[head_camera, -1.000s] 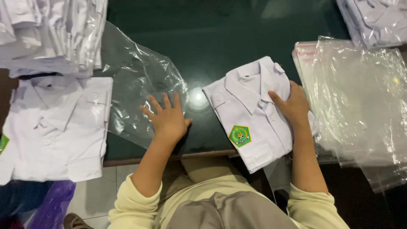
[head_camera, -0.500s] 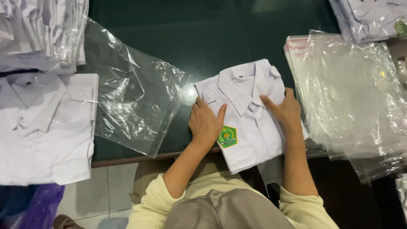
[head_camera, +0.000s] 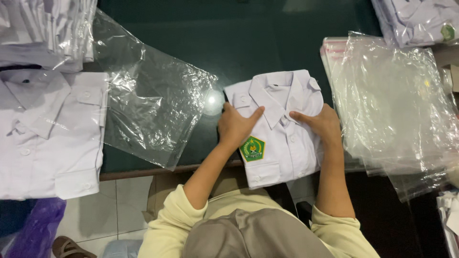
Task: The person picks up folded white shirts from a stack, places each one into a clear plastic bag, seals the bag, and sets it aside.
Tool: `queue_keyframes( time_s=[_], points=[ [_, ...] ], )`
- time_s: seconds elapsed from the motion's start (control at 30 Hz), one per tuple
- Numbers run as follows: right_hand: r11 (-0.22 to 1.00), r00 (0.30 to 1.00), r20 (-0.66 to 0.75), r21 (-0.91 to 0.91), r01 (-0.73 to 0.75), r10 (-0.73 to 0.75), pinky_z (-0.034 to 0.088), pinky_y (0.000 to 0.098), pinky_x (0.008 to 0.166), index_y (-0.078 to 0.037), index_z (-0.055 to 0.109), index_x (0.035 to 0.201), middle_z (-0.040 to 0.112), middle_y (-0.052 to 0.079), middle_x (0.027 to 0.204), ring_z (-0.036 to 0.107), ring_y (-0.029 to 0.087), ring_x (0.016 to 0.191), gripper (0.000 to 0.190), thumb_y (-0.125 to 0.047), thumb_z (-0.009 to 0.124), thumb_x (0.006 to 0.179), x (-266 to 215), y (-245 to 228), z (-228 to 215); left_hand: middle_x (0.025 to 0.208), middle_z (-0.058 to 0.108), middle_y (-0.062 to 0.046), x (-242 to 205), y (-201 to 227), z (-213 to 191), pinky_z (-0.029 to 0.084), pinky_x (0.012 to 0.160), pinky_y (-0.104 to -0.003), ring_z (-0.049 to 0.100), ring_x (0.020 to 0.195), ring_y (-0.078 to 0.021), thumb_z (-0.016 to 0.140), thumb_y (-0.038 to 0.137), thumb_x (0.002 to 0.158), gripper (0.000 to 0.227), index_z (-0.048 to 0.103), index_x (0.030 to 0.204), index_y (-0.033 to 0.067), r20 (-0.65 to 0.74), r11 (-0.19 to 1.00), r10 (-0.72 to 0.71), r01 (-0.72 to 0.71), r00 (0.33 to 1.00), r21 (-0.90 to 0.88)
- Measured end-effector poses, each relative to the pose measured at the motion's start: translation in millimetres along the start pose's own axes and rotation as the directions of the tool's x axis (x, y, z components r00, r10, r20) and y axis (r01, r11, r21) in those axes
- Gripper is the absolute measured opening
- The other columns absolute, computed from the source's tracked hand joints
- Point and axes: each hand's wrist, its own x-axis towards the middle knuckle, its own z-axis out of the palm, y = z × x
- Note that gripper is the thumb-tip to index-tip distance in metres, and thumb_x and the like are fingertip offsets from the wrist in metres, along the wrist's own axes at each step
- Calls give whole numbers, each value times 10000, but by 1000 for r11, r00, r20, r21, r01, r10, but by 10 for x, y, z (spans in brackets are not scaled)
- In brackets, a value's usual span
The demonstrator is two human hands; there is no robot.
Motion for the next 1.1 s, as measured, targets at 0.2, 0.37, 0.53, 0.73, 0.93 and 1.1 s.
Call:
queue_keyframes(
  time_s=[0.2, 0.37, 0.53, 0.73, 0.93, 1.1],
  points=[
    [992, 993, -100, 104, 77, -66, 482, 496, 800, 40, 599, 1026, 644, 248, 968, 596, 430, 983, 769, -465, 875, 516, -7, 78, 115, 985, 624, -260, 2, 49, 90, 486, 809, -540, 616, 934, -457, 741, 552, 608, 856, 350, 1122, -10, -39, 998, 10, -12, 999, -54],
    [908, 887, -358, -396, 139, -292, 518, 539, 676, -95, 413, 1321, 683, 199, 919, 662, 430, 795, 736, -329, 745, 706, -185, 107, 560, 838, 671, -219, -98, 242, 297, 516, 741, -544, 660, 813, -453, 607, 194, 802, 546, 275, 1201, 27, -24, 972, 169, -163, 985, 169],
    [866, 874, 27, -120, 485, -486, 442, 592, 833, 44, 107, 1438, 558, 354, 1090, 555, 528, 980, 998, -215, 683, 665, -820, -372, 421, 866, 648, -257, -63, 190, 347, 514, 749, -550, 647, 818, -471, 573, 147, 788, 625, 222, 1257, -71, 39, 963, 188, -193, 981, 191],
    [892, 888, 130, -54, 450, -440, 405, 592, 905, 62, -53, 1437, 515, 354, 1141, 512, 525, 1052, 1254, -260, 782, 558, -964, -515, 517, 900, 628, -290, -21, 102, 440, 485, 786, -563, 632, 822, -505, 453, 147, 815, 513, 224, 1214, -80, 46, 981, 191, -192, 981, 26],
    [959, 961, -118, -166, 231, -252, 445, 548, 810, -40, 50, 1490, 588, 282, 961, 580, 491, 907, 829, -228, 538, 848, -1030, -616, 737, 940, 603, -309, -358, 202, 194, 483, 777, -559, 625, 855, -499, 402, 157, 829, 477, 298, 1228, -83, 73, 961, 272, -266, 960, -77],
    [932, 932, -185, -248, 264, -313, 449, 573, 754, -64, 128, 1497, 589, 294, 920, 584, 512, 861, 711, -159, 488, 891, -928, -380, 890, 1005, 585, -330, -335, 58, 180, 456, 807, -587, 607, 927, -496, 480, 210, 807, 585, 331, 1282, -99, 73, 963, 271, -271, 960, -19]
  ],
)
